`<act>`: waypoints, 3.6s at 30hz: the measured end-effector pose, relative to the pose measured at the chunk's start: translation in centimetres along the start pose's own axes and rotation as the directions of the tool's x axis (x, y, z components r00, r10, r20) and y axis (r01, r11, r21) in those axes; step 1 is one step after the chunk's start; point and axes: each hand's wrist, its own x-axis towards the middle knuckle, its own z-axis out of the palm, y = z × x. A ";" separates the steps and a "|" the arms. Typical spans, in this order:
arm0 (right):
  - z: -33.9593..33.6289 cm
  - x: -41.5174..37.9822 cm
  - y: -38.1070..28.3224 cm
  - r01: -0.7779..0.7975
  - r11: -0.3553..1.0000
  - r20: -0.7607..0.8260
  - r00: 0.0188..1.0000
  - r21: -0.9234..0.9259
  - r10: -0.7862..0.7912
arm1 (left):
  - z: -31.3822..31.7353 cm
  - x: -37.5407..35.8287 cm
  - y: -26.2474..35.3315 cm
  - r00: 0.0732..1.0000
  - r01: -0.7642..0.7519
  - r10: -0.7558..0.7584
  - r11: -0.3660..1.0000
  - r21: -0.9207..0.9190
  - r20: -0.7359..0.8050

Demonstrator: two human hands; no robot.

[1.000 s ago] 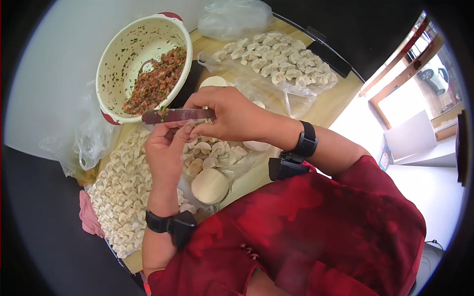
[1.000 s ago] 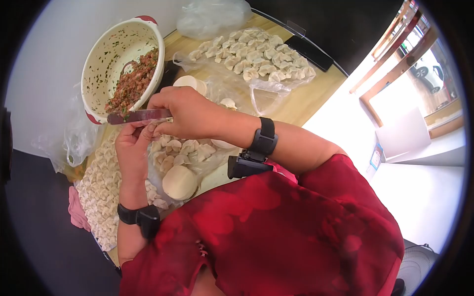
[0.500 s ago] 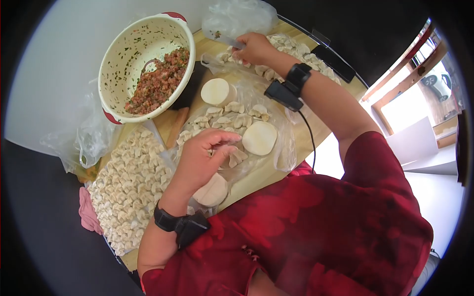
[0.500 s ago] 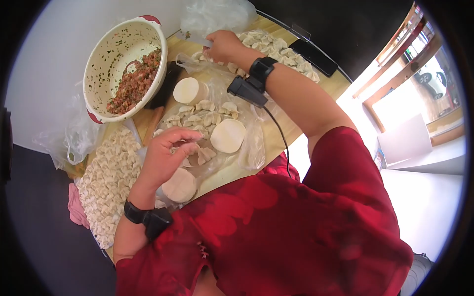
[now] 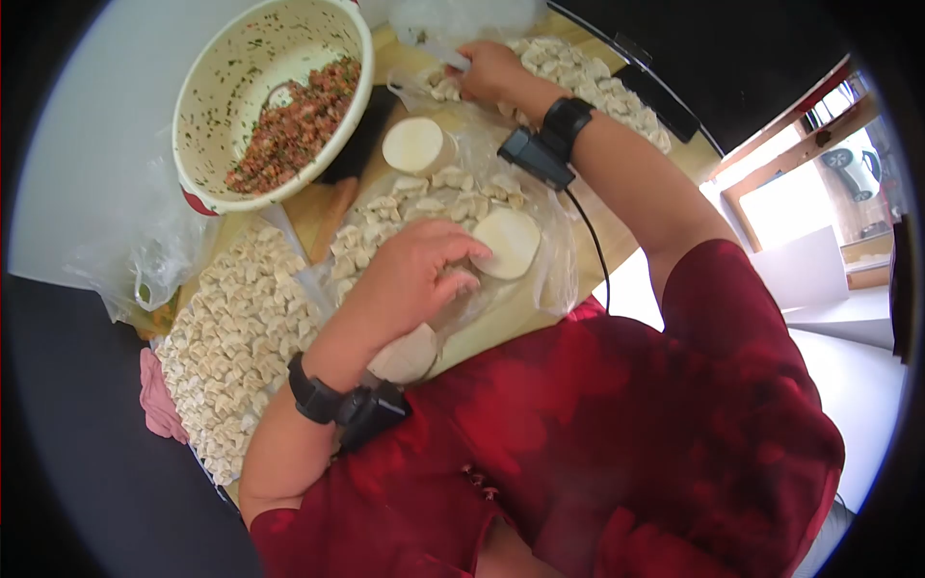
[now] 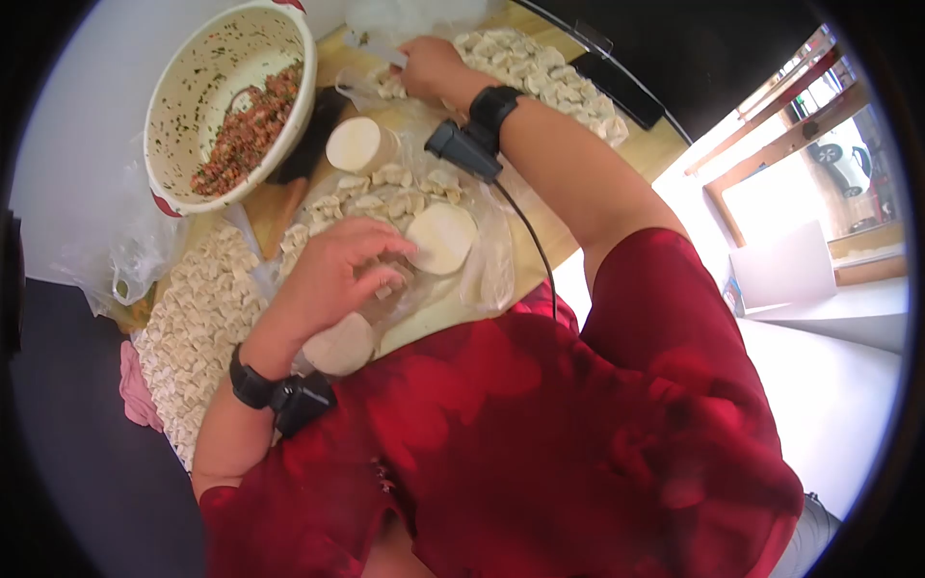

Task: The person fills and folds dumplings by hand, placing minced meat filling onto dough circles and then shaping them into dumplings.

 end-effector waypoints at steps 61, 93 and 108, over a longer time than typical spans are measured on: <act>2.4 1.4 -16.9 0.689 0.724 0.353 0.685 -0.031 -0.637 | -8.5 -9.7 -5.8 0.295 -0.331 -0.850 0.337 -0.881 -0.436; 3.1 0.7 -18.0 0.611 0.778 0.325 0.772 -0.145 -0.546 | -5.5 -6.2 -6.8 0.459 -0.342 -0.861 0.057 -0.938 -0.220; 1.5 -4.9 -18.8 0.438 0.864 0.136 0.867 0.248 -0.479 | -7.4 -5.7 -7.3 0.461 -0.450 -0.836 0.069 -0.890 -0.297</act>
